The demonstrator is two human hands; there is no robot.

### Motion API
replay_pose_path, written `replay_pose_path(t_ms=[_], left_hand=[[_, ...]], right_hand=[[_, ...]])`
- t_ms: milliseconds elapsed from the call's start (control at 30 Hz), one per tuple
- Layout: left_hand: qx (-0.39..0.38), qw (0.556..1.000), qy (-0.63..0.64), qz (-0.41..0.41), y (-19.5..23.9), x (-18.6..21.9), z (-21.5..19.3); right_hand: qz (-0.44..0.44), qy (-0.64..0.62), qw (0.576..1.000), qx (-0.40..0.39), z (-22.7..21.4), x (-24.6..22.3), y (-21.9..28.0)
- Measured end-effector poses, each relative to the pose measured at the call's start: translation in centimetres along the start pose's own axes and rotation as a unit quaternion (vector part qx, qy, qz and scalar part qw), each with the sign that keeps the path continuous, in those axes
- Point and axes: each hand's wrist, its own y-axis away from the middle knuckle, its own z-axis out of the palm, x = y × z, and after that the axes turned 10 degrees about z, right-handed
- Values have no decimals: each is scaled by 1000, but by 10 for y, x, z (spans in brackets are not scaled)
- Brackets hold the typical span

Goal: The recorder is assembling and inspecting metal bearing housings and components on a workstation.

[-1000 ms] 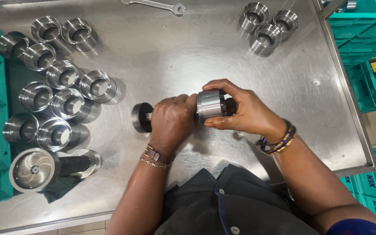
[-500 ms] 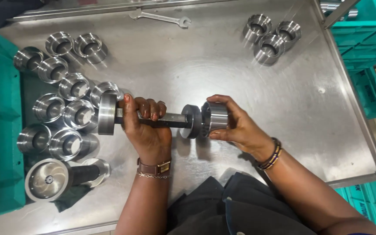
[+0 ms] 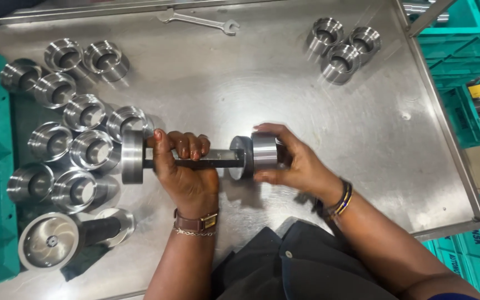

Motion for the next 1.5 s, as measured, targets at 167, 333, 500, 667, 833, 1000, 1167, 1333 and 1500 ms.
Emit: replay_pose_path(t_ms=[167, 333, 500, 667, 833, 1000, 1167, 1333, 1500], left_hand=[[-61, 989, -107, 77, 2, 1, -3], [-71, 992, -98, 28, 7, -2, 0], [-78, 977, -192, 47, 12, -8, -13], [-188, 848, -465, 171, 18, 1, -18], [-332, 525, -662, 419, 3, 13, -9], [-343, 654, -596, 316, -9, 7, -22], [-328, 773, -507, 195, 1, -1, -21], [-429, 601, -629, 243, -3, -13, -2], [-458, 498, -693, 249, 7, -13, 21]], right_hand=[[150, 328, 928, 89, -46, 3, -42], [19, 507, 828, 240, -78, 25, -78], [-44, 569, 734, 368, -100, 42, -101], [-128, 479, 806, 323, -14, 16, -130], [-208, 416, 874, -143, 106, 12, -197], [-160, 449, 869, -132, 90, 10, -193], [-187, 429, 884, -10, -2, 43, -97], [9, 490, 866, 98, -53, 13, -5], [207, 570, 795, 17, -43, -42, 4]])
